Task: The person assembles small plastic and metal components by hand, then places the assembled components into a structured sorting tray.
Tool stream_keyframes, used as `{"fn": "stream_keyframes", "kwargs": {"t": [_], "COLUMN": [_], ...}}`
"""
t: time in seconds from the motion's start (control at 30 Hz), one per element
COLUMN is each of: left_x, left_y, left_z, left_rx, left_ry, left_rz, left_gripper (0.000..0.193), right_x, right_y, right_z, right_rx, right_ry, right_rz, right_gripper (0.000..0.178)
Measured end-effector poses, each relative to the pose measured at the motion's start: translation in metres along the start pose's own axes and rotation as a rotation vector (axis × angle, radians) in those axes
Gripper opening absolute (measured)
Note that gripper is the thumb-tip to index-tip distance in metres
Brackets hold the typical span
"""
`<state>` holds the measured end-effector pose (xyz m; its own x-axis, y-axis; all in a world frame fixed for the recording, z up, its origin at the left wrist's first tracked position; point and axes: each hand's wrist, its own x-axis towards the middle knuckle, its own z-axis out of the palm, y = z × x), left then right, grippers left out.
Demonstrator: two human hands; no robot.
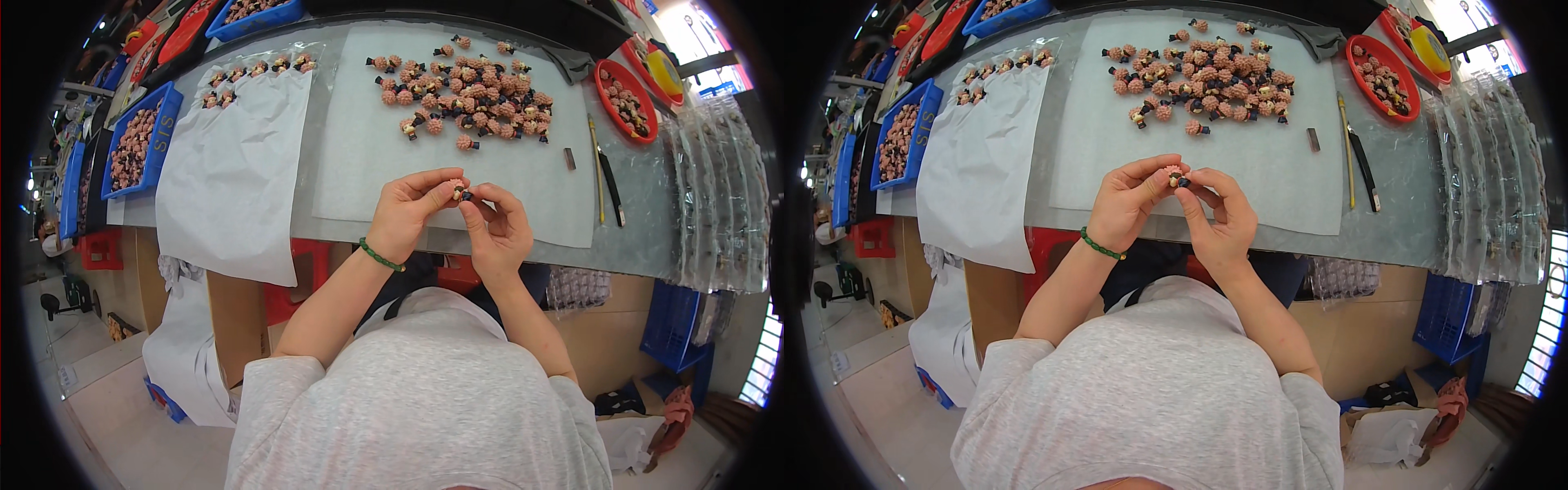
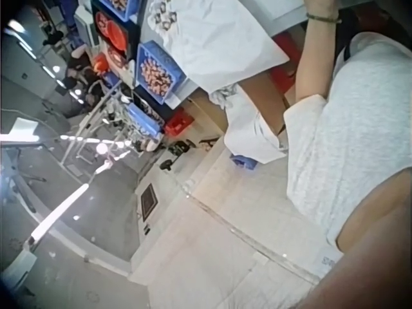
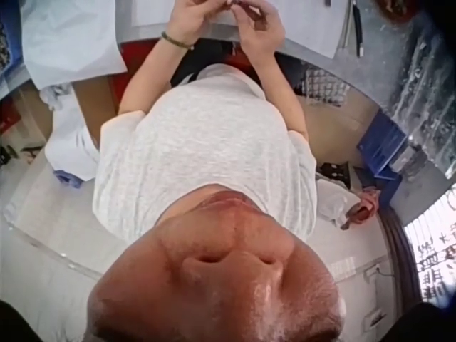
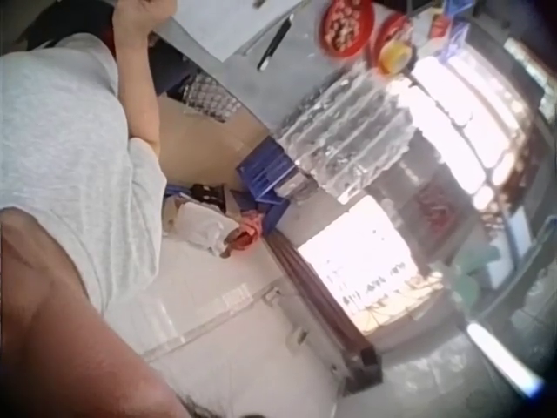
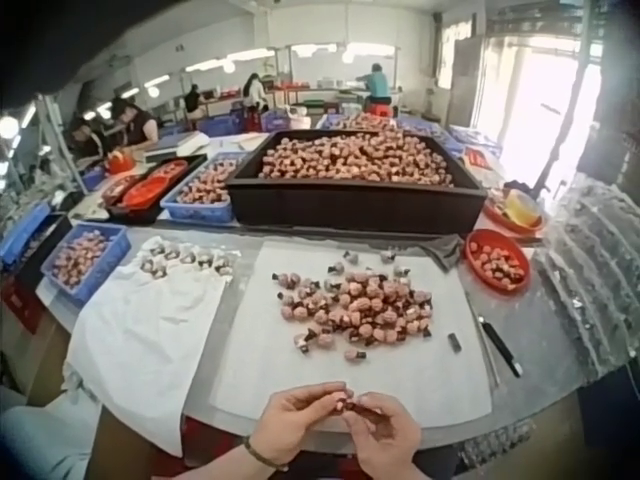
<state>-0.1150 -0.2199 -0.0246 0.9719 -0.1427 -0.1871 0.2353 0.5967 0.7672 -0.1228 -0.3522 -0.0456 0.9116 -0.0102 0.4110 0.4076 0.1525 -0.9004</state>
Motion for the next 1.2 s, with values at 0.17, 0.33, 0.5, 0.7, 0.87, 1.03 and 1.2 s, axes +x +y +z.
{"fn": "stream_keyframes", "kwargs": {"t": [0.17, 0.33, 0.5, 0.7, 0.87, 1.03, 1.2], "left_x": [0.001, 0.002, 0.001, 0.001, 0.002, 0.004, 0.003], "left_y": [0.003, 0.005, 0.005, 0.002, 0.002, 0.001, 0.009], "left_z": [-0.003, -0.006, -0.006, -0.006, -0.005, -0.012, -0.012], "left_rx": [0.09, 0.184, 0.159, 0.063, 0.072, -0.042, -0.074], "left_ry": [0.073, 0.059, 0.031, 0.001, -0.013, 0.038, 0.097], "left_rz": [-0.054, -0.058, -0.051, -0.077, -0.067, -0.117, -0.121], "left_gripper": [0.022, 0.023, 0.023, 0.027, 0.029, 0.03, 0.028], "right_x": [0.003, 0.001, 0.0, -0.002, 0.001, 0.008, 0.055], "right_y": [-0.001, 0.001, 0.0, -0.002, 0.004, 0.002, 0.001], "right_z": [-0.001, 0.0, 0.003, 0.008, 0.003, 0.001, -0.005], "right_rx": [0.188, 0.278, 0.272, 0.067, -0.233, -0.285, -0.612], "right_ry": [0.053, 0.062, 0.075, 0.051, -0.01, -0.072, -0.071], "right_rz": [0.276, 0.379, 0.326, 0.092, -0.13, -0.196, -0.128], "right_gripper": [0.024, 0.023, 0.024, 0.029, 0.03, 0.028, 0.018]}}
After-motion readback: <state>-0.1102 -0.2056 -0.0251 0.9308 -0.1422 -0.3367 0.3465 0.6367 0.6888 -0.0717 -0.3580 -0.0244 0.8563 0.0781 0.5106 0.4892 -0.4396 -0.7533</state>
